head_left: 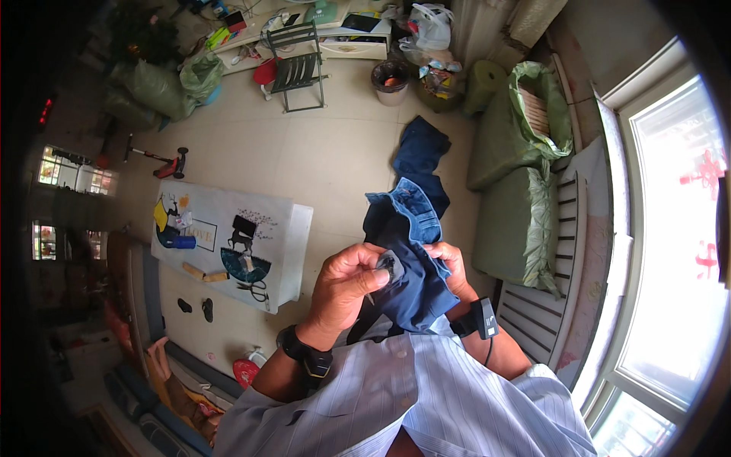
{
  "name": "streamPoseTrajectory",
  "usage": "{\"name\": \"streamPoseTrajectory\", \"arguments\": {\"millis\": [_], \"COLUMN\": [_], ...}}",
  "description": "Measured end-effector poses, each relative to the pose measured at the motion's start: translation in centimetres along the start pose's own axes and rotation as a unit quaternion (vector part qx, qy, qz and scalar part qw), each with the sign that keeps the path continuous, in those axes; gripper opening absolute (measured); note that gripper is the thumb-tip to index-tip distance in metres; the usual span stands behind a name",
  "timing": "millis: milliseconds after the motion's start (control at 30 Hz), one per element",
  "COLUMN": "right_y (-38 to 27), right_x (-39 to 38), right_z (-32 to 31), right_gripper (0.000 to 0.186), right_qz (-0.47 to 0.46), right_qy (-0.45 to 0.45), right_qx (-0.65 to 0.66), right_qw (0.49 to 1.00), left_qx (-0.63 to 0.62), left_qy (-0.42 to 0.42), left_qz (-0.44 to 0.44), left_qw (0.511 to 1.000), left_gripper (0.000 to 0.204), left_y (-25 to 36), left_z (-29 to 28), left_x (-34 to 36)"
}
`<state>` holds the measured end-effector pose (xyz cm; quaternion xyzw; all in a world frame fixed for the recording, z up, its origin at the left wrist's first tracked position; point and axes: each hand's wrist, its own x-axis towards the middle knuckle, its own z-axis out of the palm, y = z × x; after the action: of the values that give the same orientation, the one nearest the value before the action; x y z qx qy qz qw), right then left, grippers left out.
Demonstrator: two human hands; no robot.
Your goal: The person inspects a pair of light blue jeans, removes a tag with scissors, and then uses a seam ripper to remove stitches from the waistband and leg hem. The person repeatedly inspects the garment after each action.
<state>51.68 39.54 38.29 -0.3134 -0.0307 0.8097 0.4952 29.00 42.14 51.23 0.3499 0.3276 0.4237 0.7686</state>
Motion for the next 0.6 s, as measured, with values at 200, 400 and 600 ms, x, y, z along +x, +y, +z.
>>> {"name": "streamPoseTrajectory", "arguments": {"millis": [200, 400, 600], "right_y": [-1.3, 0.1, 2.4], "right_x": [-0.7, 0.7, 0.7], "right_z": [4.0, 2.3, 6.5], "right_gripper": [0.031, 0.033, 0.031], "right_qz": [0.047, 0.069, 0.123], "right_qy": [0.054, 0.006, -0.058], "right_qx": [-0.003, 0.015, 0.012], "right_qw": [0.997, 0.997, 0.991], "left_qx": [-0.079, -0.033, 0.218], "left_qy": [0.021, 0.026, -0.04], "left_qz": [-0.004, 0.02, 0.101], "left_qw": [0.997, 0.999, 0.97], "left_gripper": [0.011, 0.011, 0.016], "left_y": [-0.6, -0.6, 4.4], "left_z": [-0.6, -1.3, -2.7], "left_x": [-0.1, 0.3, 1.6]}}
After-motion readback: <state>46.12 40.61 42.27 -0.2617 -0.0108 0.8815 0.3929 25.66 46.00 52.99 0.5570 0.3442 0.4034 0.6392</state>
